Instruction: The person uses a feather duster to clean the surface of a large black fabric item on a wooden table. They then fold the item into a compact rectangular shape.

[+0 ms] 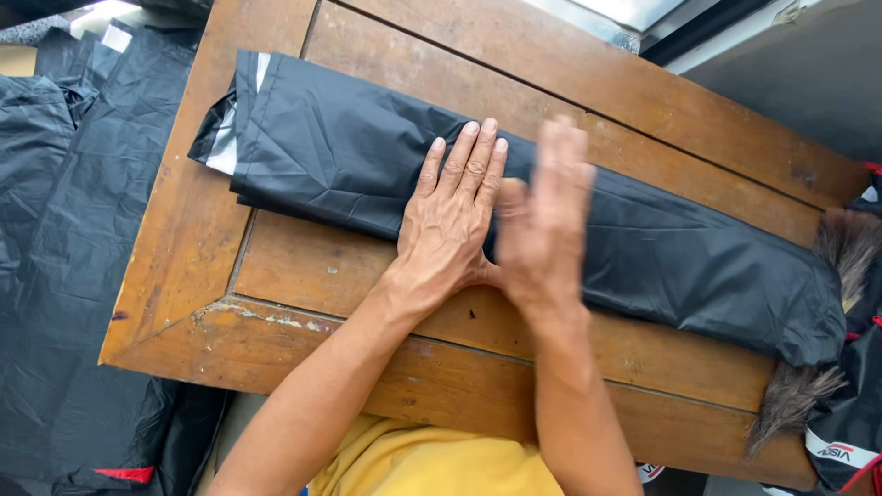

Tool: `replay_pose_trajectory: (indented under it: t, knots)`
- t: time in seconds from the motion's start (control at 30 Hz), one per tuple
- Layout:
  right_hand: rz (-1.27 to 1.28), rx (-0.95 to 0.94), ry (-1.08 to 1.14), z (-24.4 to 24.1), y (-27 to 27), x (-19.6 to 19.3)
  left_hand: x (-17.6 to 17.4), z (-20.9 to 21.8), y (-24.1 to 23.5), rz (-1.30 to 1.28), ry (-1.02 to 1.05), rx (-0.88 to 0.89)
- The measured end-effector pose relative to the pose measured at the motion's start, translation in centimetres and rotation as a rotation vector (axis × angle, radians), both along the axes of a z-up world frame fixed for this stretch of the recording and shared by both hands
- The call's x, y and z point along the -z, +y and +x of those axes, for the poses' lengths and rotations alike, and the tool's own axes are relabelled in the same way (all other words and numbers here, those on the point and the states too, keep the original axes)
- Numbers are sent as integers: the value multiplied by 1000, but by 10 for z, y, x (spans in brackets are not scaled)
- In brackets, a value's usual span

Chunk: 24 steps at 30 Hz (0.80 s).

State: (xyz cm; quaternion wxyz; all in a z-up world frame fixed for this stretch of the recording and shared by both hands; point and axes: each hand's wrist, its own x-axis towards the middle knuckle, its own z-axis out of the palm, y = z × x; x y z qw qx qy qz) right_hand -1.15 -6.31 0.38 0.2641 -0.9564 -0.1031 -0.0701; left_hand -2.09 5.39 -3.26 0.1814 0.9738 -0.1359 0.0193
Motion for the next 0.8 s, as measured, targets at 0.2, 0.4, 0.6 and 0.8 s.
replay_pose_trajectory:
  t: [0.2, 0.4, 0.6, 0.8]
  knots:
    - [14, -151, 27, 8, 12, 22, 8, 3, 9, -19, -29, -79]
    - [-135, -69, 145, 10, 10, 11, -2, -1, 81, 23, -135, -128]
    - [-266, -86, -41, 8, 15, 27, -13, 3, 109, 14, -15, -186]
    - [-283, -84, -107, 9, 17, 31, -11, 12, 123, 70, -70, -344]
